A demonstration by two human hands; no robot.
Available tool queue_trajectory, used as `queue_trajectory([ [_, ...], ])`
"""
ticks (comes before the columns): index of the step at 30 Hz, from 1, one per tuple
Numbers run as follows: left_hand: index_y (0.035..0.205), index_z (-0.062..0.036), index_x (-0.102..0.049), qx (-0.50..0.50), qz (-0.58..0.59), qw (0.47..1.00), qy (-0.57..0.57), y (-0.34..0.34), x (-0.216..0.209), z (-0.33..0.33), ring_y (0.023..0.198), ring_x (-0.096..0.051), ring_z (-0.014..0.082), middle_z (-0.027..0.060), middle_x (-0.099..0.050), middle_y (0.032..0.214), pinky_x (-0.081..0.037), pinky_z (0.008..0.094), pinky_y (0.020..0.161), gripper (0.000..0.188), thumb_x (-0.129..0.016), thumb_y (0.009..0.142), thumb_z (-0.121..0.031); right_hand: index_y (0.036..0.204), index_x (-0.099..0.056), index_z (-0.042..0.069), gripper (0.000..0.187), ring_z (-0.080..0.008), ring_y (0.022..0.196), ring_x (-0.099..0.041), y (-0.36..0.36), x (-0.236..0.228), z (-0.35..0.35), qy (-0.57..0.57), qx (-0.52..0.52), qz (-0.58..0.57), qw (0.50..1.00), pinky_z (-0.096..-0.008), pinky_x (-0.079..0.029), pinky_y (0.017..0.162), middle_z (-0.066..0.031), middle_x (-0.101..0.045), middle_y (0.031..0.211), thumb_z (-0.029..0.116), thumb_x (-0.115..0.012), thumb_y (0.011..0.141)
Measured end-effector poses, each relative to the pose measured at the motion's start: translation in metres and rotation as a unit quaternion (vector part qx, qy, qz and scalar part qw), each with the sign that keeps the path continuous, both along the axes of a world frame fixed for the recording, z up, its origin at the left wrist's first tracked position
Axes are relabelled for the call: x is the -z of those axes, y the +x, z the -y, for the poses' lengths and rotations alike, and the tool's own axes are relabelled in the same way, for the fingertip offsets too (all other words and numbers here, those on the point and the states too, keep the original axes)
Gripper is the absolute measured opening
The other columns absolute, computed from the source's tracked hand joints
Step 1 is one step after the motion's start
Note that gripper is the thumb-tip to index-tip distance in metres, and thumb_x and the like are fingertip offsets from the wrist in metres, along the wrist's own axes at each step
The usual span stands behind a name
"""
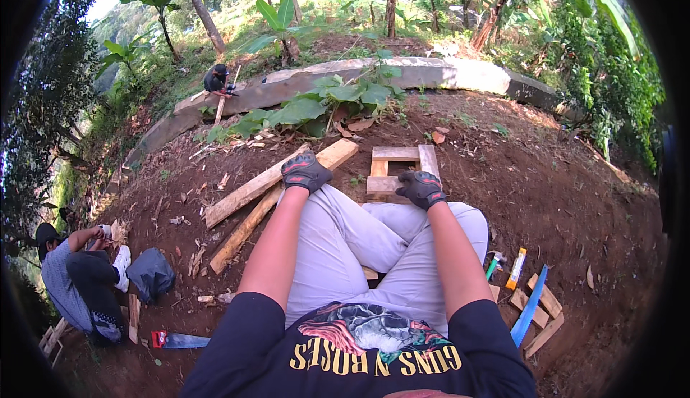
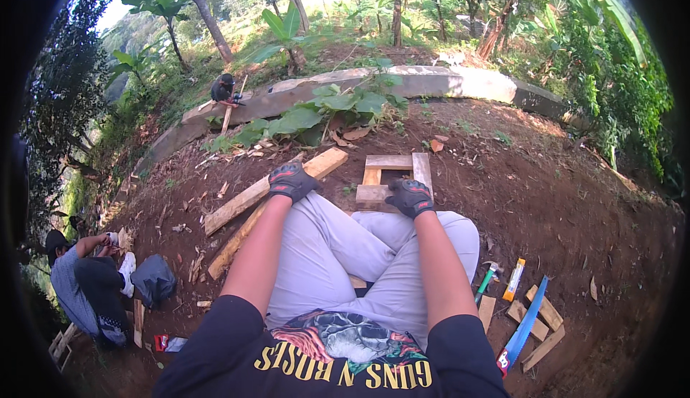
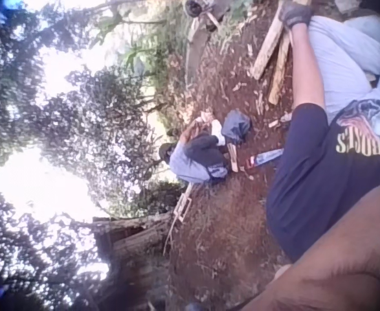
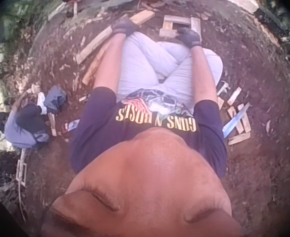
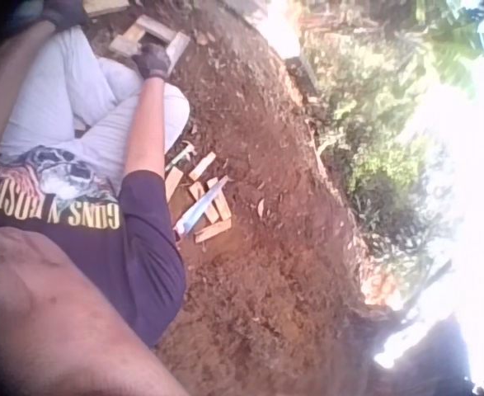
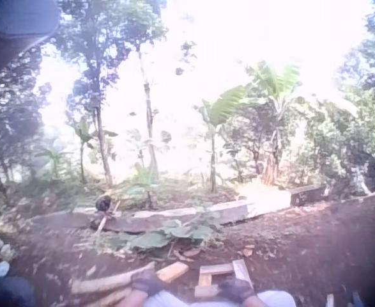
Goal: The person sits on the ground and assembles a wooden frame using a hammer to drive nails into the joints. They align the wooden pieces, hammer them together, and inspect the structure by lifting and rotating it.
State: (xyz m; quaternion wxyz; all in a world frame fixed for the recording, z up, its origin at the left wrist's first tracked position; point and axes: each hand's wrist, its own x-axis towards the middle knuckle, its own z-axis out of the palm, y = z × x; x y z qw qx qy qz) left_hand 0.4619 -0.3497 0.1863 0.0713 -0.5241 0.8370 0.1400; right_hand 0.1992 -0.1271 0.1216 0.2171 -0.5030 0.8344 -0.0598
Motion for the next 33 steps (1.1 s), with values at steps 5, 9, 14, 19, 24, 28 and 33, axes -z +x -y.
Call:
queue_trajectory([
  [5,0.131,-0.0075,-0.077,-0.005,-0.004,1.0,-0.002,0.002,0.0,-0.002,0.12,-0.074,0.0358,0.019,-0.076,0.131,-0.058,0.0463,0.103,0.082,-0.085,0.068,-0.059,0.135,-0.077,0.023,0.054,-0.0338,0.125,-0.071,0.0,0.004,0.0,-0.001,0.007,0.005,1.0,-0.0446,-0.054,0.109,-0.0114,-0.076,0.133,0.051,-0.08,0.089],
  [9,0.133,-0.0074,-0.076,0.003,-0.005,1.0,0.0,0.004,-0.004,-0.002,0.121,-0.073,0.0361,0.0189,-0.076,0.133,-0.058,0.0469,0.103,0.081,-0.084,0.07,-0.058,0.134,-0.077,0.024,0.054,-0.0335,0.124,-0.071,0.003,0.0,-0.001,-0.014,0.013,0.017,1.0,-0.0441,-0.055,0.108,-0.0112,-0.076,0.133,0.052,-0.08,0.089],
  [14,0.13,-0.0089,-0.075,-0.002,-0.003,1.0,0.004,0.002,-0.01,-0.006,0.121,-0.074,0.0356,0.0187,-0.077,0.129,-0.058,0.0479,0.102,0.07,-0.08,0.074,-0.05,0.136,-0.076,0.024,0.054,-0.0336,0.125,-0.071,0.002,-0.001,-0.001,-0.002,0.005,0.004,1.0,-0.0443,-0.055,0.109,-0.0112,-0.076,0.133,0.052,-0.079,0.09],
  [19,0.129,-0.0099,-0.074,0.0,-0.008,1.0,0.003,0.002,-0.015,-0.01,0.12,-0.074,0.0355,0.0185,-0.077,0.127,-0.057,0.0481,0.101,0.064,-0.078,0.076,-0.046,0.136,-0.076,0.024,0.054,-0.034,0.125,-0.07,0.0,0.004,-0.002,-0.009,-0.003,-0.005,1.0,-0.0447,-0.054,0.109,-0.0114,-0.076,0.134,0.052,-0.078,0.09],
  [24,0.132,-0.0086,-0.076,-0.002,-0.007,1.0,0.002,0.004,-0.013,-0.006,0.121,-0.073,0.036,0.0194,-0.076,0.132,-0.058,0.0479,0.103,0.08,-0.082,0.071,-0.059,0.136,-0.076,0.023,0.054,-0.0349,0.126,-0.07,0.001,0.002,0.0,-0.01,-0.005,0.004,1.0,-0.0451,-0.054,0.109,-0.012,-0.075,0.135,0.052,-0.078,0.091],
  [28,0.129,-0.0104,-0.075,0.0,-0.011,1.0,-0.01,0.004,-0.014,-0.011,0.121,-0.074,0.0348,0.0179,-0.077,0.129,-0.058,0.0474,0.102,0.066,-0.079,0.076,-0.049,0.136,-0.075,0.023,0.054,-0.0354,0.126,-0.07,0.003,-0.001,-0.002,-0.014,-0.008,-0.006,1.0,-0.0455,-0.055,0.108,-0.0128,-0.075,0.134,0.051,-0.078,0.09],
  [33,0.129,-0.0104,-0.075,0.004,-0.004,1.0,-0.003,0.003,-0.017,-0.011,0.121,-0.074,0.0343,0.0172,-0.077,0.13,-0.058,0.0469,0.101,0.066,-0.079,0.076,-0.05,0.136,-0.075,0.023,0.053,-0.0357,0.125,-0.07,0.003,-0.004,-0.001,-0.01,-0.009,-0.005,1.0,-0.0458,-0.055,0.108,-0.0132,-0.075,0.133,0.051,-0.078,0.09],
])
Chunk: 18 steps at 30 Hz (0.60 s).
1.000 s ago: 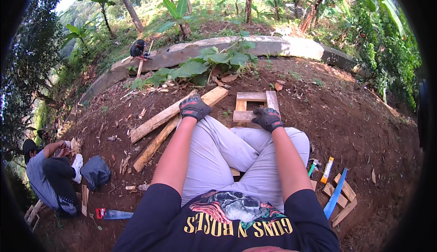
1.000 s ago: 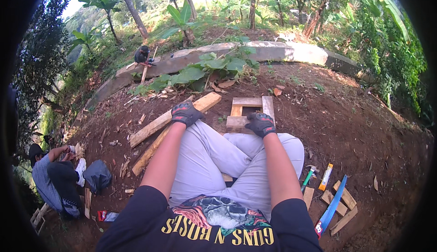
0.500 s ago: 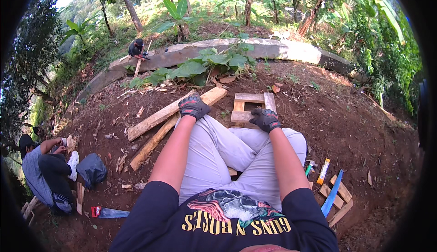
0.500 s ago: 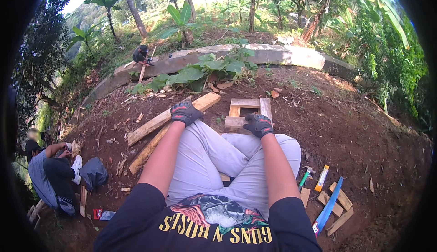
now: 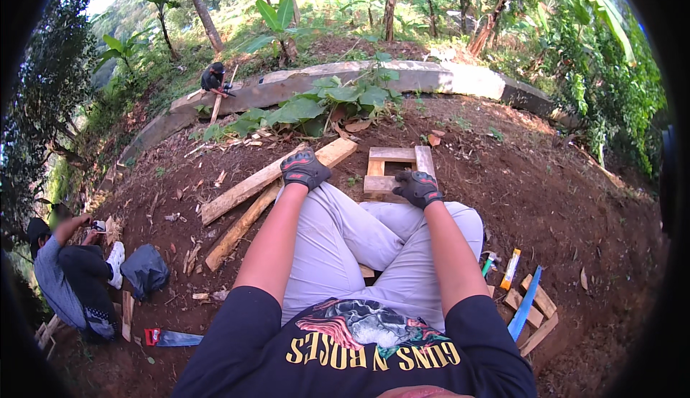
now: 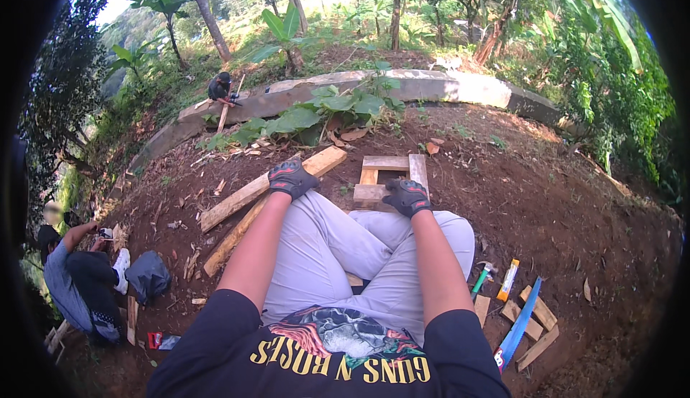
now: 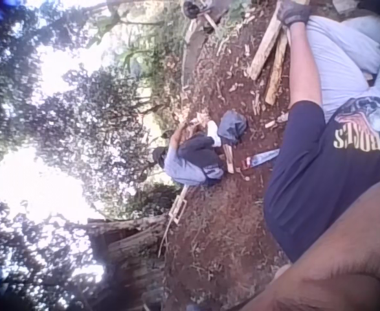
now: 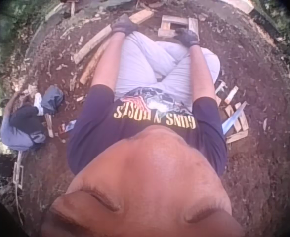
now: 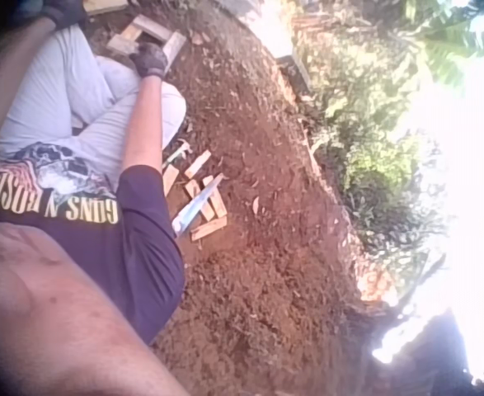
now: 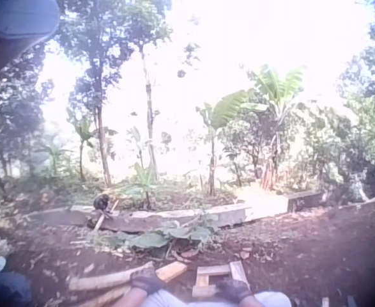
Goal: The person sits on the ground and assembles a wooden frame using a hammer to drive nails into the joints. They align the wooden pieces, hammer them together, and inspect the structure by lifting and rotating it.
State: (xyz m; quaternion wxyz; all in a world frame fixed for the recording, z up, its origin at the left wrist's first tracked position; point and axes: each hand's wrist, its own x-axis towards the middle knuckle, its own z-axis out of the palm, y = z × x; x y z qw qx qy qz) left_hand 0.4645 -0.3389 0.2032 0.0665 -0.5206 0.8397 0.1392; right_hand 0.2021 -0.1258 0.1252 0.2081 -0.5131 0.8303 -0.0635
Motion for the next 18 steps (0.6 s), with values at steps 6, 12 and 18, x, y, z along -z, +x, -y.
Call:
queue_trajectory([
  [6,0.13,-0.0101,-0.075,-0.002,0.002,1.0,0.003,-0.002,0.0,-0.001,0.121,-0.073,0.0349,0.0182,-0.076,0.13,-0.058,0.0474,0.101,0.066,-0.078,0.077,-0.048,0.136,-0.075,0.023,0.054,-0.0352,0.124,-0.071,-0.001,-0.002,-0.002,0.004,0.012,0.017,1.0,-0.0461,-0.055,0.107,-0.0128,-0.075,0.133,0.052,-0.078,0.09],
  [12,0.13,-0.0066,-0.076,0.003,-0.015,1.0,-0.01,0.003,0.012,0.007,0.118,-0.075,0.0358,0.0197,-0.077,0.127,-0.059,0.0476,0.1,0.079,-0.083,0.071,-0.058,0.135,-0.075,0.023,0.054,-0.035,0.123,-0.071,0.001,0.001,0.002,-0.013,0.006,0.007,1.0,-0.046,-0.055,0.106,-0.0122,-0.076,0.132,0.052,-0.079,0.09],
  [18,0.127,-0.0073,-0.078,0.004,-0.017,1.0,-0.012,-0.003,0.01,0.002,0.114,-0.076,0.0353,0.0195,-0.078,0.123,-0.06,0.0468,0.097,0.07,-0.08,0.073,-0.053,0.134,-0.076,0.022,0.054,-0.0341,0.123,-0.072,-0.006,0.008,-0.002,0.0,0.008,-0.01,1.0,-0.045,-0.056,0.107,-0.0113,-0.076,0.133,0.05,-0.081,0.088],
])
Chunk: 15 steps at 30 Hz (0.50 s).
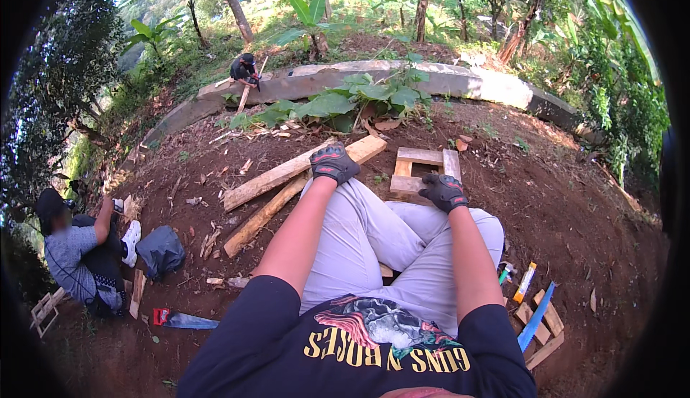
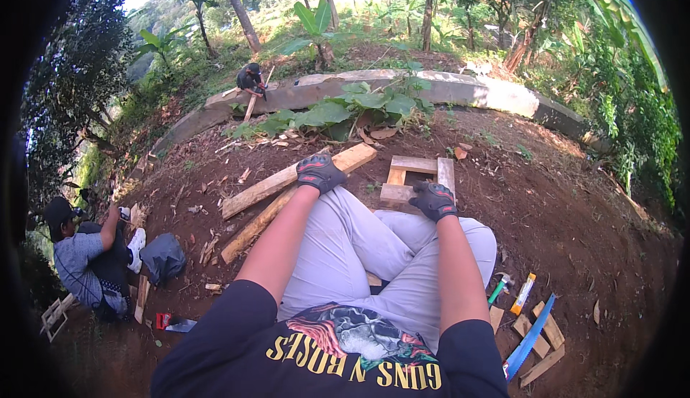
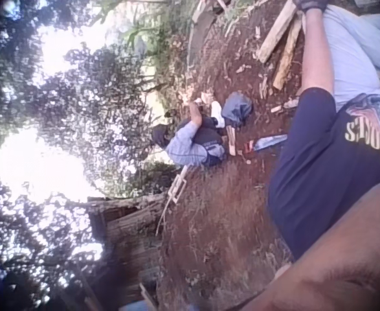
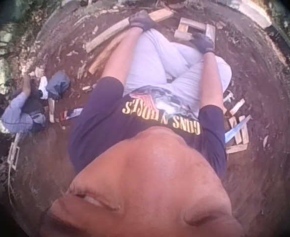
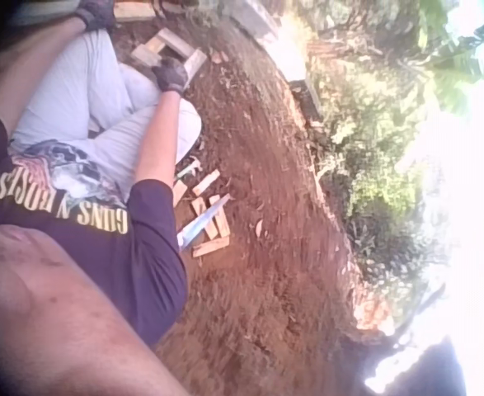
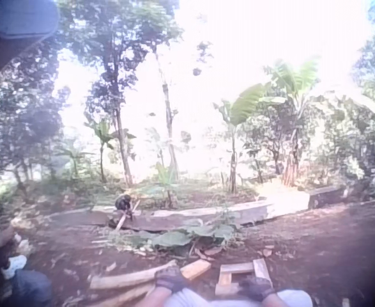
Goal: The person sits on the ground and assembles a wooden frame using a hammer to drive nails into the joints. They align the wooden pieces, hammer them together, and inspect the structure by lifting and rotating it.
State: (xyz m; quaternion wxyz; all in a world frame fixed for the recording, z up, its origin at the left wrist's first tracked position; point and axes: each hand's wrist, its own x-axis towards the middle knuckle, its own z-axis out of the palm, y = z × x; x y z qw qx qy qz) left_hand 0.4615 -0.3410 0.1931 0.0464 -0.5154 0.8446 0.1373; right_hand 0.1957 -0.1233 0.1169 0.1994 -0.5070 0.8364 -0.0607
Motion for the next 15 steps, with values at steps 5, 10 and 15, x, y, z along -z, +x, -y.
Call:
queue_trajectory([
  [5,0.127,-0.0073,-0.077,-0.015,-0.007,1.0,0.022,0.007,-0.002,0.003,0.117,-0.075,0.0367,0.0197,-0.078,0.125,-0.059,0.047,0.1,0.07,-0.079,0.073,-0.051,0.135,-0.076,0.02,0.057,-0.0351,0.126,-0.07,0.01,-0.009,0.005,0.003,0.001,0.012,1.0,-0.0449,-0.054,0.111,-0.0103,-0.075,0.136,0.051,-0.081,0.088],
  [10,0.13,-0.0078,-0.075,-0.011,-0.005,0.999,0.032,0.006,-0.007,0.001,0.122,-0.073,0.036,0.0194,-0.076,0.13,-0.058,0.048,0.103,0.076,-0.082,0.069,-0.053,0.136,-0.076,0.02,0.057,-0.0345,0.127,-0.07,0.011,-0.019,0.004,0.006,0.002,0.025,1.0,-0.0447,-0.054,0.111,-0.0098,-0.075,0.137,0.05,-0.081,0.088],
  [15,0.131,-0.0079,-0.075,-0.008,0.001,0.999,0.035,0.005,-0.006,0.001,0.121,-0.073,0.0359,0.0194,-0.076,0.13,-0.058,0.0475,0.103,0.078,-0.083,0.068,-0.053,0.134,-0.076,0.02,0.056,-0.0347,0.124,-0.071,0.007,-0.012,0.003,0.002,0.001,0.015,1.0,-0.0455,-0.055,0.108,-0.0116,-0.076,0.133,0.049,-0.082,0.087],
])
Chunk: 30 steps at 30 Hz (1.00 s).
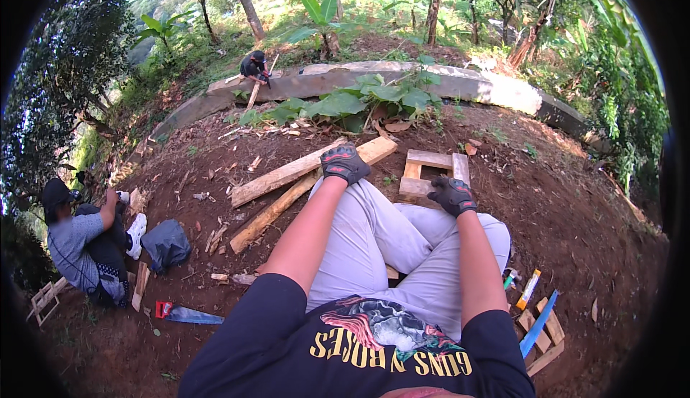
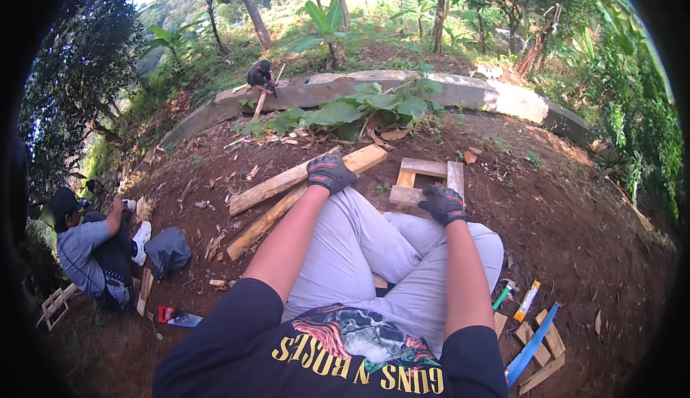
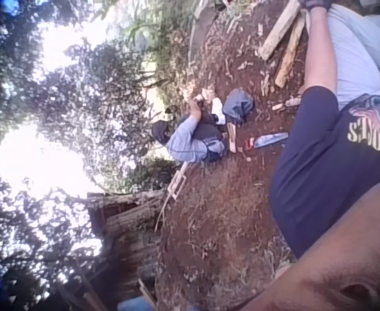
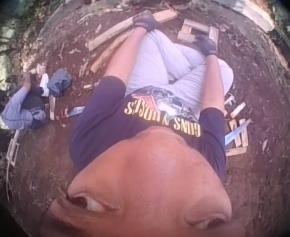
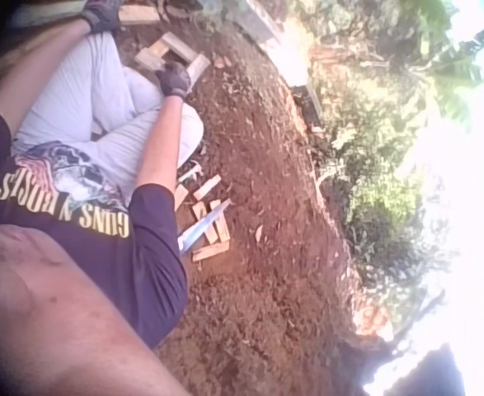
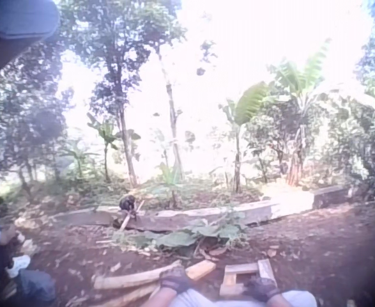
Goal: The person sits on the ground and assembles a wooden frame using a hammer to drive nails into the joints. They align the wooden pieces, hammer them together, and inspect the structure by lifting and rotating it.
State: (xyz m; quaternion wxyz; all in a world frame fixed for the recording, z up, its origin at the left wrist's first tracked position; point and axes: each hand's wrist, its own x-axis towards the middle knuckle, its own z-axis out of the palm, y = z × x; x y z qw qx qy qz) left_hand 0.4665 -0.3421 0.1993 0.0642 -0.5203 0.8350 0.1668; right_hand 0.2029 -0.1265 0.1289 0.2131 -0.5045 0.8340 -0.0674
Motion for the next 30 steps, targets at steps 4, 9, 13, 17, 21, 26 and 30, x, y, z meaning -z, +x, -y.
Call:
queue_trajectory([
  [4,0.13,-0.0065,-0.075,0.0,-0.011,1.0,-0.022,0.0,0.006,0.001,0.12,-0.073,0.0355,0.0192,-0.076,0.129,-0.058,0.0476,0.103,0.078,-0.082,0.068,-0.055,0.133,-0.076,0.022,0.055,-0.0357,0.123,-0.071,-0.002,0.003,0.0,-0.004,0.005,0.004,1.0,-0.0461,-0.055,0.107,-0.0134,-0.076,0.13,0.049,-0.083,0.087],
  [9,0.129,-0.007,-0.075,0.003,-0.004,1.0,-0.025,-0.001,0.006,0.0,0.118,-0.074,0.0352,0.0194,-0.077,0.127,-0.059,0.0468,0.101,0.077,-0.082,0.068,-0.054,0.133,-0.076,0.022,0.054,-0.0364,0.122,-0.071,-0.006,0.013,-0.001,-0.015,-0.007,-0.005,1.0,-0.0466,-0.055,0.106,-0.0137,-0.076,0.13,0.05,-0.082,0.087],
  [13,0.124,-0.0086,-0.079,-0.002,-0.005,0.999,-0.033,-0.001,0.006,0.0,0.115,-0.076,0.0346,0.0192,-0.078,0.123,-0.06,0.0464,0.098,0.072,-0.083,0.068,-0.053,0.133,-0.076,0.022,0.055,-0.0362,0.122,-0.071,-0.003,0.008,0.0,-0.006,0.006,-0.006,1.0,-0.0468,-0.055,0.106,-0.0135,-0.077,0.13,0.052,-0.082,0.087],
  [17,0.127,-0.011,-0.076,-0.003,0.003,1.0,-0.018,-0.001,0.005,-0.002,0.118,-0.074,0.0337,0.0153,-0.079,0.124,-0.058,0.0479,0.1,0.065,-0.081,0.073,-0.047,0.134,-0.076,0.022,0.057,-0.0364,0.123,-0.071,-0.002,0.006,-0.002,-0.006,0.008,-0.003,1.0,-0.0468,-0.055,0.106,-0.0135,-0.076,0.131,0.053,-0.082,0.087],
  [21,0.126,-0.0101,-0.077,-0.003,0.004,1.0,-0.03,-0.002,0.004,-0.001,0.116,-0.075,0.0345,0.0165,-0.079,0.124,-0.059,0.0473,0.099,0.067,-0.081,0.072,-0.049,0.134,-0.076,0.022,0.057,-0.037,0.124,-0.071,-0.003,0.007,0.0,-0.005,-0.002,-0.004,1.0,-0.0468,-0.055,0.106,-0.0139,-0.076,0.132,0.052,-0.083,0.087],
  [26,0.13,-0.0086,-0.075,-0.005,-0.001,0.999,-0.036,0.001,0.008,0.001,0.117,-0.075,0.0353,0.0184,-0.078,0.125,-0.059,0.0467,0.099,0.077,-0.082,0.069,-0.056,0.136,-0.076,0.021,0.058,-0.0344,0.128,-0.069,-0.001,0.004,0.002,0.011,0.001,0.005,1.0,-0.0444,-0.054,0.111,-0.01,-0.074,0.138,0.051,-0.082,0.087],
  [30,0.129,-0.0086,-0.076,-0.001,-0.002,0.999,-0.032,-0.001,0.007,0.001,0.117,-0.075,0.0353,0.0183,-0.078,0.125,-0.059,0.0472,0.099,0.077,-0.082,0.069,-0.056,0.137,-0.076,0.021,0.058,-0.0342,0.127,-0.07,-0.002,0.003,0.002,0.017,0.006,0.001,1.0,-0.0445,-0.054,0.111,-0.0101,-0.075,0.137,0.052,-0.082,0.087],
])
